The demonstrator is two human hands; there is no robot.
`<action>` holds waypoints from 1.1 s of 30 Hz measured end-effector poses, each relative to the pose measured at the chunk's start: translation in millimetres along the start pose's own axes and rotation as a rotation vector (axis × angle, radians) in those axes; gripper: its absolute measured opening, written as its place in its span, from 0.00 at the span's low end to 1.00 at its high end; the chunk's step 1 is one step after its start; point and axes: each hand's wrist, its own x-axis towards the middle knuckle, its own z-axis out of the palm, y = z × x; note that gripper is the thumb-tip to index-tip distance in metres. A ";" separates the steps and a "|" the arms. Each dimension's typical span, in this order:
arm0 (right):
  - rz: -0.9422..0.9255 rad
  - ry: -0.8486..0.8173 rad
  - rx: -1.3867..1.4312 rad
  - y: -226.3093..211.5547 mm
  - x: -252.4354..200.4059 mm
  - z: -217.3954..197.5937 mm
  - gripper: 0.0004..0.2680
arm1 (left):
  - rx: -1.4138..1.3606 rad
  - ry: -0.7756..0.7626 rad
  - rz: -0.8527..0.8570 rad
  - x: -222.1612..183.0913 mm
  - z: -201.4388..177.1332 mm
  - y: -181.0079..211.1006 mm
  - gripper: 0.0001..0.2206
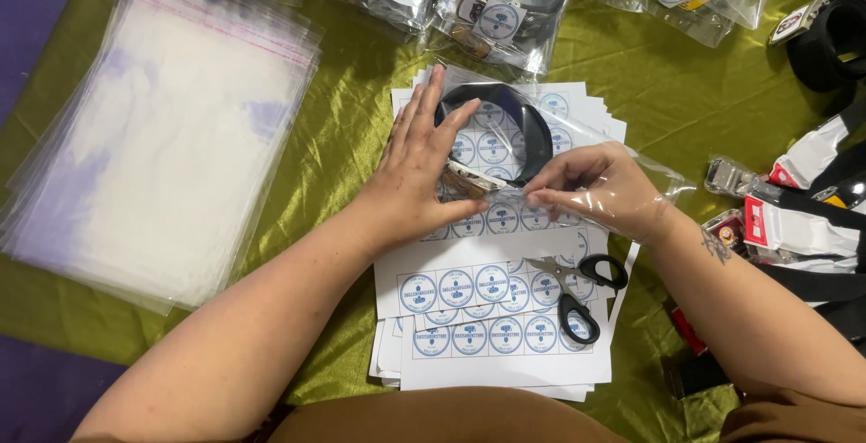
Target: Cutting circular labels from a sheet and packaging them with belts into plastic bags.
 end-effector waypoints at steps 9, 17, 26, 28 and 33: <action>0.033 -0.027 -0.185 -17.8 8.9 5.1 0.02 | 0.014 -0.024 -0.025 0.2 0.6 -0.4 0.50; 0.184 -0.036 -0.258 -26.8 8.2 9.0 0.03 | 0.019 -0.035 -0.038 1.0 0.5 -0.4 0.50; 0.154 -0.063 -0.245 -20.7 7.5 1.1 0.04 | 0.026 -0.033 -0.035 0.9 0.0 0.8 0.51; 0.125 -0.065 -0.244 -18.1 7.2 1.0 0.03 | 0.025 -0.036 -0.036 1.0 0.5 1.0 0.52; 0.104 -0.020 -0.228 -15.6 6.8 6.9 0.04 | 0.038 -0.024 -0.022 0.4 1.6 0.4 0.52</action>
